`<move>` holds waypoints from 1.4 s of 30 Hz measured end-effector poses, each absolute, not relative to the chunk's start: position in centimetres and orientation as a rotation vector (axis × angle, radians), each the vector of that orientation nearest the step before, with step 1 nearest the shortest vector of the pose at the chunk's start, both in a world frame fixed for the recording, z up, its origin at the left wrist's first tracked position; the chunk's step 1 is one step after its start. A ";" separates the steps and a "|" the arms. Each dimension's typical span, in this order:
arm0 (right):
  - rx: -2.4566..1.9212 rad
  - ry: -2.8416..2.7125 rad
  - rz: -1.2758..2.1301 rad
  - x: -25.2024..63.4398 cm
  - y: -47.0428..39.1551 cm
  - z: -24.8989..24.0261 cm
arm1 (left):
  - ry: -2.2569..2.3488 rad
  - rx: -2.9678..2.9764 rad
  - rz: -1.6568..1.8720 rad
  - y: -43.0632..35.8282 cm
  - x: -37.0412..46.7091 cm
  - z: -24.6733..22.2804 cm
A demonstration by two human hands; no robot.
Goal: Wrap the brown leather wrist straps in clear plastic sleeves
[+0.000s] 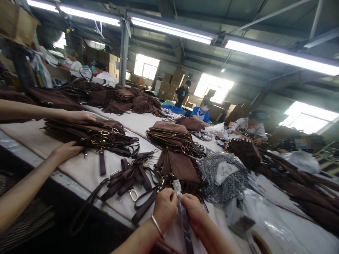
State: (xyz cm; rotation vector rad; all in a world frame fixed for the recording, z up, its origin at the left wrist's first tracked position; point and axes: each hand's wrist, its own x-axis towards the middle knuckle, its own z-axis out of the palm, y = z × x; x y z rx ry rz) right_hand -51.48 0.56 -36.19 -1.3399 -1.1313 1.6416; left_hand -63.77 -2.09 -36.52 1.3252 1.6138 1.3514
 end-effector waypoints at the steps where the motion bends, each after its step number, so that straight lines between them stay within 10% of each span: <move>1: -1.388 -1.237 1.556 -51.4 0.6 -36.1 | 1.641 1.422 1.308 -2.0 -64.0 -36.5; 22: -1.612 -2.341 0.069 -52.5 -0.2 -35.5 | 1.677 1.881 1.047 -0.2 -65.7 -35.6; 35: -1.429 -1.631 1.091 -51.3 0.5 -34.3 | 1.476 2.286 0.741 -2.4 -64.9 -33.2; 42: -1.327 -1.110 1.579 -51.3 0.2 -35.6 | 1.348 1.114 1.246 -4.2 -63.7 -34.9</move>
